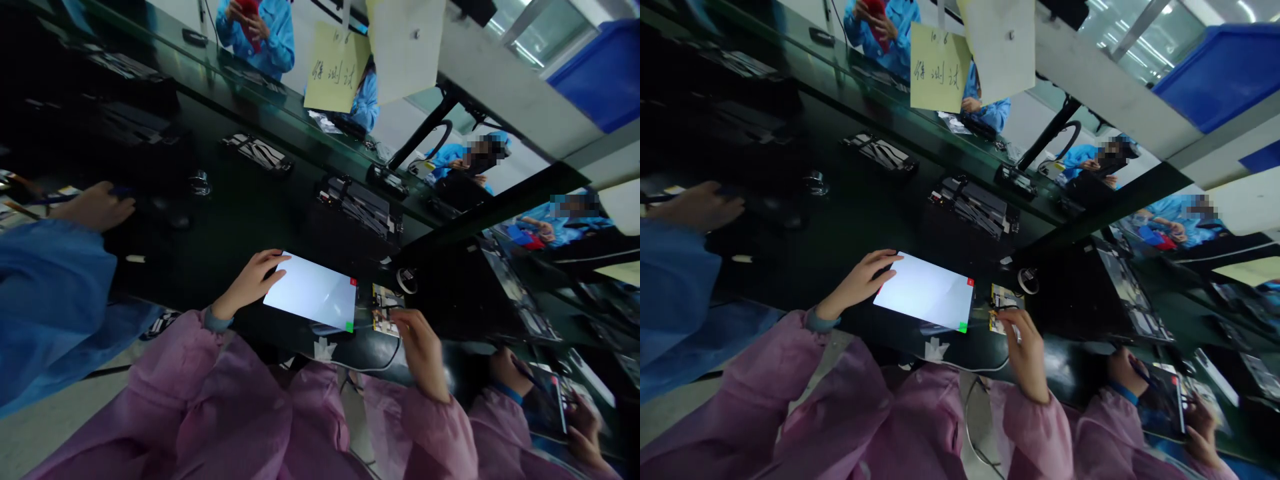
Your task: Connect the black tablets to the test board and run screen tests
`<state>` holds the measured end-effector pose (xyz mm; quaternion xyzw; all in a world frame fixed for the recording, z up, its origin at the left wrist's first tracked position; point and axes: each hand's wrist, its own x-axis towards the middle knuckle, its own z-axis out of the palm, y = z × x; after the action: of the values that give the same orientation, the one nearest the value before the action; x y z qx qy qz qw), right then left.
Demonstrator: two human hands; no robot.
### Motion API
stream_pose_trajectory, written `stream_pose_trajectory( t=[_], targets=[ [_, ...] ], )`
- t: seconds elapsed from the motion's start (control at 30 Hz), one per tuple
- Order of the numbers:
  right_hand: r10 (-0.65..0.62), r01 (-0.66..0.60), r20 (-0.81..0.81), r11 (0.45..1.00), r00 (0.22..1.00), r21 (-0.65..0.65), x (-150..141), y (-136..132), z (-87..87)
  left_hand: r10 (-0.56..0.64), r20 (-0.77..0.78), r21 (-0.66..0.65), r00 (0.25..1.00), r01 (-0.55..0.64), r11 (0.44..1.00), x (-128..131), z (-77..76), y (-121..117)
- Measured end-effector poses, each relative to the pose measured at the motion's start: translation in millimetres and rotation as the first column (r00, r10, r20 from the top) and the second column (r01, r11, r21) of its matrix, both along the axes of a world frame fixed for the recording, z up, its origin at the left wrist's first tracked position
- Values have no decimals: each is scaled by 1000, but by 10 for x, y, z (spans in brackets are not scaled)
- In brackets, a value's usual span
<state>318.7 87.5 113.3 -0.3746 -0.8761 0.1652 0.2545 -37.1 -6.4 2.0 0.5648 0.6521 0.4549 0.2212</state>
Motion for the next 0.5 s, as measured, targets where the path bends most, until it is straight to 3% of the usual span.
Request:
stream_pose_trajectory(
  t=[0.1, 0.17, 0.27, 0.5],
  targets=[
    [-160, 161, -49, 987, 986, 9, 337, -65, 101, -58, -296, 7, 953, 63, 998, 63, -2, -15],
    [-215, 218, -75, 976, 974, 20, 395, -113, 158, -69, -366, -2, 928, 73, 997, 92, -2, -17],
    [-236, 244, -112, 968, 965, 58, 357, -146, 258, -51, -348, -24, 936, 45, 999, 96, -26, -10],
    [-236, 262, -165, 952, 958, 160, 312, -88, 499, -11, -133, -91, 991, -1, 996, 31, -95, -3]
  ],
)
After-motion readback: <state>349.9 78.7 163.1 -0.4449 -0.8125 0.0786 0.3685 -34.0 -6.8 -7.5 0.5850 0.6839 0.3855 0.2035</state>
